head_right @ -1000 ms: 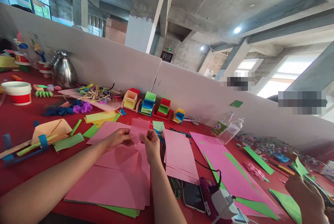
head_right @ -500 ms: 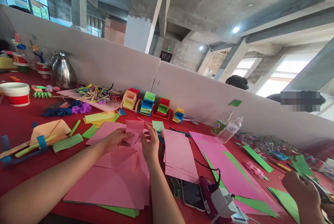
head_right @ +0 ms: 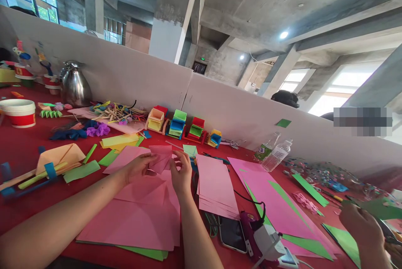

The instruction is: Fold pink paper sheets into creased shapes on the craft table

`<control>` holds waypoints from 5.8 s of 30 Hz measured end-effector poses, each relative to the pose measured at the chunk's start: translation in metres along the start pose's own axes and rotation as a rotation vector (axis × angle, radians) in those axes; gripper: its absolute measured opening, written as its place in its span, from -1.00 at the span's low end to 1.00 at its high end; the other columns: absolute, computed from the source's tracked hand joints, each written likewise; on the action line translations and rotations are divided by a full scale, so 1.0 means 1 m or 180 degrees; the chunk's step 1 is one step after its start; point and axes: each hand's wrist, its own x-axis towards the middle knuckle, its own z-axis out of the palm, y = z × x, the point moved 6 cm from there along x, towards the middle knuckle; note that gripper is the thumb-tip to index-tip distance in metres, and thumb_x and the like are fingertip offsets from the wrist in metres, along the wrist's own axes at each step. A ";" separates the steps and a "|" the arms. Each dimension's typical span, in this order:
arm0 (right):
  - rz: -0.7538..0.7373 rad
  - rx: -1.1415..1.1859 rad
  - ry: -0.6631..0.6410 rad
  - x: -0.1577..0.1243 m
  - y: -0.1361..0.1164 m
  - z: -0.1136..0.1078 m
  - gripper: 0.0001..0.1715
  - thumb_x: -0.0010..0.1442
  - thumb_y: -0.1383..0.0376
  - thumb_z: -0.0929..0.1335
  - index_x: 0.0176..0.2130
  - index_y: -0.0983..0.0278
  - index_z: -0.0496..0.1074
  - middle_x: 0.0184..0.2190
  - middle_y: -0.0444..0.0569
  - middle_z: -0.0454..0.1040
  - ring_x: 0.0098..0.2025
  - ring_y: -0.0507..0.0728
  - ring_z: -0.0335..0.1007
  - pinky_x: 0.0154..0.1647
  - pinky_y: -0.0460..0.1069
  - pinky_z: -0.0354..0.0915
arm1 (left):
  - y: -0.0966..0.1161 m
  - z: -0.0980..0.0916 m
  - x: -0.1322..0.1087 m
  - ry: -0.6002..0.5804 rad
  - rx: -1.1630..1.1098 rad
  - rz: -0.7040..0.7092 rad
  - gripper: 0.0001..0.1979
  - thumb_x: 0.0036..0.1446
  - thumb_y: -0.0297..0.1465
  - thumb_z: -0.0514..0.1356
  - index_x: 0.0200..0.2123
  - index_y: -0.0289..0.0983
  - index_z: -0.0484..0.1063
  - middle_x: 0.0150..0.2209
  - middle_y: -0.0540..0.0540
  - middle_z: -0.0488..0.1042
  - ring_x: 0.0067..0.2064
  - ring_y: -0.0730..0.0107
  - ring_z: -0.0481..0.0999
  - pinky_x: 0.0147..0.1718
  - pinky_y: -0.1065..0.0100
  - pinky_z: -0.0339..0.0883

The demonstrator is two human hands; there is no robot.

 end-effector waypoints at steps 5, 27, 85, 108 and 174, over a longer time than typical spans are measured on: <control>0.0065 -0.0064 -0.0105 0.000 -0.001 0.002 -0.78 0.08 0.33 0.27 -0.23 0.20 0.41 -0.27 -0.05 0.33 -0.32 0.03 0.32 -0.35 -0.06 0.30 | 0.006 0.001 -0.003 0.0002 -0.0222 0.0119 -0.82 -0.05 -0.34 0.26 -0.35 -0.28 0.42 -0.30 -0.04 0.44 -0.44 0.46 0.44 -0.44 0.35 0.42; 0.0087 0.0297 -0.0586 -0.002 -0.004 0.010 -0.80 0.01 0.43 0.25 -0.48 0.22 0.44 -0.21 -0.04 0.33 -0.15 0.10 0.28 -0.27 -0.04 0.24 | 0.006 0.000 -0.001 -0.0113 0.0181 0.0261 -0.65 -0.11 -0.18 0.28 -0.30 -0.30 0.48 -0.35 -0.10 0.50 -0.41 0.40 0.46 -0.40 0.35 0.35; 0.0095 0.0518 -0.0724 0.003 0.006 0.010 -0.84 0.05 0.33 0.32 -0.33 0.21 0.48 -0.24 -0.04 0.33 -0.22 0.06 0.29 -0.36 -0.10 0.26 | 0.005 0.010 -0.006 -0.0740 0.0497 0.0019 -0.60 -0.01 -0.13 0.16 -0.20 -0.29 0.46 -0.21 -0.20 0.49 -0.28 0.25 0.46 -0.39 0.31 0.33; 0.0097 0.0824 -0.0969 0.000 0.011 0.016 -0.64 0.02 0.40 0.30 -0.17 0.13 0.47 -0.14 -0.04 0.33 -0.11 0.10 0.27 -0.27 -0.07 0.27 | 0.021 -0.003 0.000 -0.0020 0.0669 0.0779 -0.72 -0.18 -0.20 0.28 -0.53 -0.30 0.38 -0.61 0.07 0.31 -0.58 0.55 0.24 -0.56 0.46 0.05; -0.0269 -0.0507 -0.1156 -0.011 -0.003 0.025 -0.64 -0.01 0.19 0.39 -0.14 0.09 0.46 -0.38 -0.08 0.22 -0.30 0.10 0.21 -0.24 0.02 0.25 | 0.015 -0.003 -0.011 0.0508 0.0404 0.0388 -0.55 -0.14 0.01 0.19 -0.50 -0.31 0.42 -0.56 -0.08 0.47 -0.54 0.33 0.42 -0.56 0.37 0.23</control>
